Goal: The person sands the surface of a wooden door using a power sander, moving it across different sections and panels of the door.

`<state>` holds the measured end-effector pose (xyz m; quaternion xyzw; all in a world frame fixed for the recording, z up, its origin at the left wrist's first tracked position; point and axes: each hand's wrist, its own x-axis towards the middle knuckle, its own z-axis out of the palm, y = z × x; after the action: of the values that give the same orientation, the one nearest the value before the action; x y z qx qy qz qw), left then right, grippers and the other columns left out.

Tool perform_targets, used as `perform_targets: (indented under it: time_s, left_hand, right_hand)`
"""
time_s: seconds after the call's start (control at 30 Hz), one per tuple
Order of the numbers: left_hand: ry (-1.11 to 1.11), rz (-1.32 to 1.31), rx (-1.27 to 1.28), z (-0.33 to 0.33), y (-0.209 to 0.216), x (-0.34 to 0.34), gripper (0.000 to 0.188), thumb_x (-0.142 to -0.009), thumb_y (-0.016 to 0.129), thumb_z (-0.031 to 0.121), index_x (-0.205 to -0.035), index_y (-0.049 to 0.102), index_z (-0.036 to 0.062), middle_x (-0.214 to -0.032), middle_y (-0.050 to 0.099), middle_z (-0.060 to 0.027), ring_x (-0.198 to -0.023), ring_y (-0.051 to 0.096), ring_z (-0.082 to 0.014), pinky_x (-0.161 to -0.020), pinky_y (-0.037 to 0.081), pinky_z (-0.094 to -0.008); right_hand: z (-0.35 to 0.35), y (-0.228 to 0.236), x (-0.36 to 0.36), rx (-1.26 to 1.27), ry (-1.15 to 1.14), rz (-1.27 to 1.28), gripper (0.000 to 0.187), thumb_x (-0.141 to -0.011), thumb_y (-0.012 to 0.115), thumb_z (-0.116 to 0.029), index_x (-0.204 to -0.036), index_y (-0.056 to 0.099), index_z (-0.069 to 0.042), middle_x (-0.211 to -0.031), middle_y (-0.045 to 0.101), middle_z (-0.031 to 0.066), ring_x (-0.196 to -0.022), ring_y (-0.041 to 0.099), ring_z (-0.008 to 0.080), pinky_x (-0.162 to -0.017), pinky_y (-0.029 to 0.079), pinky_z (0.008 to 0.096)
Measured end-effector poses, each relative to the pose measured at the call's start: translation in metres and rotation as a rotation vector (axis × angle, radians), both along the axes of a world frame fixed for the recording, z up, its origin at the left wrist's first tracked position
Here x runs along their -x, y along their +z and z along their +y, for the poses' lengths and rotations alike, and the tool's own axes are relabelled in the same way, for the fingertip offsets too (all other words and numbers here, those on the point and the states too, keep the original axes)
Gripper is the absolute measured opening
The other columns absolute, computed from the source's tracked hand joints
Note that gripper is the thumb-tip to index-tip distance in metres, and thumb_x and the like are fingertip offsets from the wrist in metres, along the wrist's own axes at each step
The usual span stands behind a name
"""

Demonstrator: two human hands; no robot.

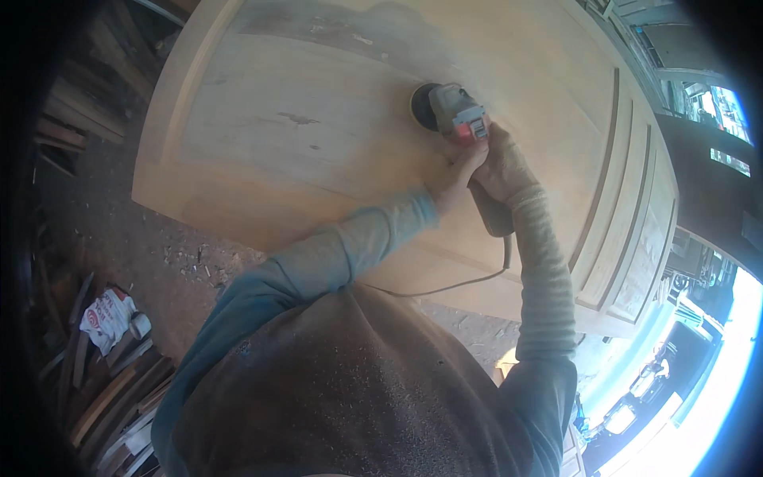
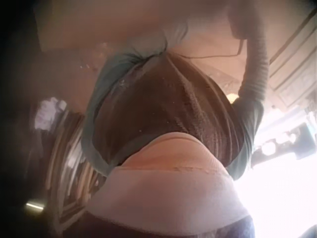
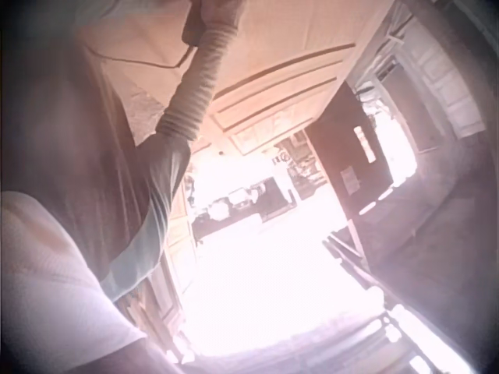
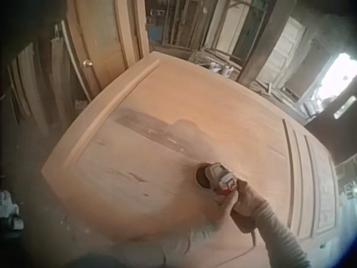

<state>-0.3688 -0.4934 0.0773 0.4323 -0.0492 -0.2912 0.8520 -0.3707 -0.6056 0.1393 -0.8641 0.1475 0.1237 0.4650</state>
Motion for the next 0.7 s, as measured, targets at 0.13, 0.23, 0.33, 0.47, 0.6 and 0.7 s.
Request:
perform_targets:
  time_s: [0.13, 0.23, 0.33, 0.47, 0.6, 0.7]
  left_hand:
    - [-0.061, 0.201, 0.048, -0.002, 0.008, 0.016, 0.041, -0.095, 0.061, 0.041, -0.094, 0.069, 0.0001, -0.087, 0.067, -0.0043, -0.083, 0.061, -0.0111, -0.075, 0.049, -0.0297]
    - [-0.353, 0.110, -0.127, -0.031, -0.012, -0.011, 0.039, -0.096, 0.060, 0.039, -0.117, 0.062, 0.0064, -0.105, 0.064, -0.0016, -0.096, 0.059, -0.0093, -0.082, 0.050, -0.0285]
    - [-0.328, 0.021, -0.021, -0.030, -0.014, 0.015, 0.047, -0.096, 0.059, 0.044, -0.127, 0.057, 0.0097, -0.113, 0.061, -0.0002, -0.102, 0.059, -0.0098, -0.083, 0.050, -0.0281]
    - [-0.208, 0.145, 0.026, -0.034, -0.003, 0.034, 0.045, -0.095, 0.060, 0.043, -0.092, 0.071, -0.0001, -0.086, 0.069, -0.0056, -0.082, 0.062, -0.0127, -0.077, 0.048, -0.0287]
    - [-0.250, 0.094, -0.046, -0.049, -0.017, 0.039, 0.041, -0.095, 0.060, 0.041, -0.098, 0.070, 0.0011, -0.093, 0.068, -0.0042, -0.088, 0.061, -0.0112, -0.077, 0.049, -0.0283]
    - [-0.260, 0.110, 0.053, -0.034, -0.012, 0.053, 0.044, -0.093, 0.060, 0.046, -0.099, 0.070, 0.0034, -0.093, 0.068, -0.0047, -0.089, 0.062, -0.0125, -0.075, 0.050, -0.0296]
  right_hand:
    - [-0.001, 0.007, 0.019, 0.019, 0.038, -0.094, 0.050, -0.083, 0.073, -0.023, -0.123, 0.054, 0.000, -0.109, 0.066, 0.0118, -0.100, 0.064, 0.0234, -0.089, 0.054, 0.0362]
    - [-0.022, 0.018, 0.009, -0.096, -0.196, 0.140, 0.047, -0.082, 0.074, -0.021, -0.120, 0.057, 0.000, -0.106, 0.066, 0.0122, -0.090, 0.066, 0.0178, -0.069, 0.059, 0.0350]
    - [-0.032, 0.009, 0.032, 0.041, -0.086, -0.007, 0.048, -0.081, 0.074, -0.023, -0.119, 0.057, 0.001, -0.105, 0.066, 0.0130, -0.090, 0.067, 0.0189, -0.066, 0.058, 0.0353]
    - [-0.030, 0.001, 0.050, 0.086, -0.080, -0.019, 0.055, -0.078, 0.076, -0.029, -0.120, 0.057, 0.002, -0.108, 0.067, 0.0160, -0.096, 0.066, 0.0233, -0.082, 0.054, 0.0375]
    - [-0.032, 0.022, 0.048, 0.086, -0.107, 0.044, 0.052, -0.078, 0.075, -0.030, -0.116, 0.059, 0.002, -0.102, 0.069, 0.0169, -0.097, 0.066, 0.0252, -0.088, 0.051, 0.0377]
    - [-0.034, 0.004, 0.067, 0.145, 0.014, -0.131, 0.048, -0.080, 0.074, -0.029, -0.114, 0.060, 0.001, -0.099, 0.070, 0.0148, -0.087, 0.067, 0.0228, -0.075, 0.055, 0.0362]
